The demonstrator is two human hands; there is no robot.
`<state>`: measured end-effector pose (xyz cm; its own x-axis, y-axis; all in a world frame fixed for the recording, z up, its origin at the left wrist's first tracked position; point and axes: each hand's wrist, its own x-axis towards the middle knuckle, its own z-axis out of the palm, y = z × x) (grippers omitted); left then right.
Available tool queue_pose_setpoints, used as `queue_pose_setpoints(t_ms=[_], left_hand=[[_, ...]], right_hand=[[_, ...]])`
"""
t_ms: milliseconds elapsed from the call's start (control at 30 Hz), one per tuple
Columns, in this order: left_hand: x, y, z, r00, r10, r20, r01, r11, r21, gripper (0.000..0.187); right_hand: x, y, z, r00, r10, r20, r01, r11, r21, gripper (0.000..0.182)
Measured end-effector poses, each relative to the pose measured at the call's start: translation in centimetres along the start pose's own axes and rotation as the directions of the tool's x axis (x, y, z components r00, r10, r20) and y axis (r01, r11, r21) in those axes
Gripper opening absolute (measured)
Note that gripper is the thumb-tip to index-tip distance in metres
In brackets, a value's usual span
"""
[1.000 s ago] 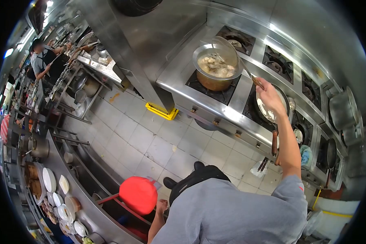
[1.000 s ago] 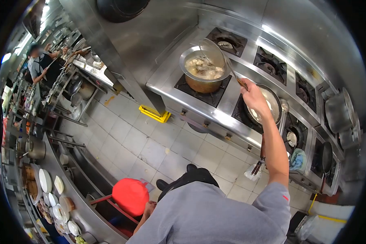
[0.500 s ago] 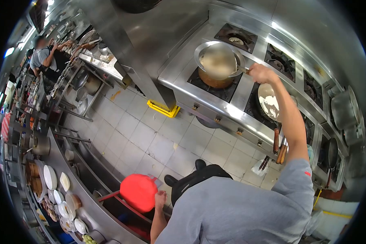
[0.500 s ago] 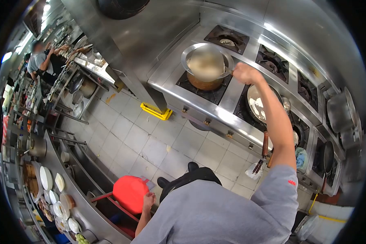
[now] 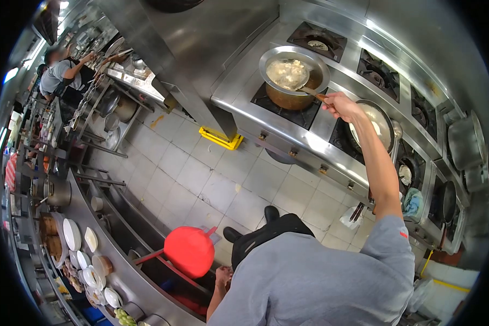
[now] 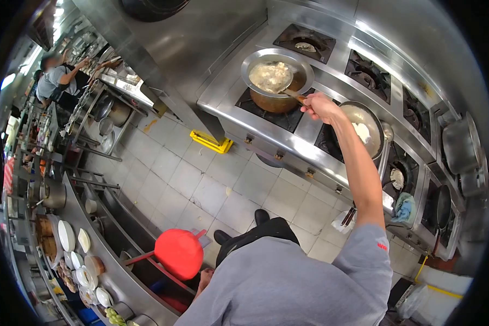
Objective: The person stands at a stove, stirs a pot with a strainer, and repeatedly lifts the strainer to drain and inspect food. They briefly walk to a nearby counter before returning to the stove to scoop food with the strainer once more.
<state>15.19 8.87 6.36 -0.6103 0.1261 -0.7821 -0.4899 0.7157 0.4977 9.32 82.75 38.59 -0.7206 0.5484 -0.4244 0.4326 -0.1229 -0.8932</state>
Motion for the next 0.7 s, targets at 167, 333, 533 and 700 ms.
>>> queue_pose_setpoints(t_ms=[167, 333, 533, 700], left_hand=[[3.5, 0.0, -1.0, 0.999, -0.047, 0.01, 0.048, 0.964, -0.262, 0.015], [4.5, 2.5, -0.8, 1.0, 0.027, 0.012, -0.025, 0.985, -0.173, 0.014], [5.0, 2.7, -0.4, 0.997, 0.067, 0.047, -0.06, 0.989, -0.137, 0.014], [4.9, 1.8, -0.5, 0.992, 0.088, 0.092, -0.072, 0.984, -0.164, 0.014]], right_hand=[[-2.0, 2.0, 0.2, 0.988, -0.114, -0.107, 0.109, 0.993, -0.05, 0.022], [-3.2, 2.4, 0.5, 0.956, -0.214, -0.201, 0.158, 0.952, -0.262, 0.026], [-4.4, 3.0, 0.5, 0.897, -0.378, -0.23, 0.213, 0.824, -0.525, 0.034], [-6.4, 1.8, 1.4, 0.889, -0.402, -0.219, 0.205, 0.778, -0.594, 0.033]])
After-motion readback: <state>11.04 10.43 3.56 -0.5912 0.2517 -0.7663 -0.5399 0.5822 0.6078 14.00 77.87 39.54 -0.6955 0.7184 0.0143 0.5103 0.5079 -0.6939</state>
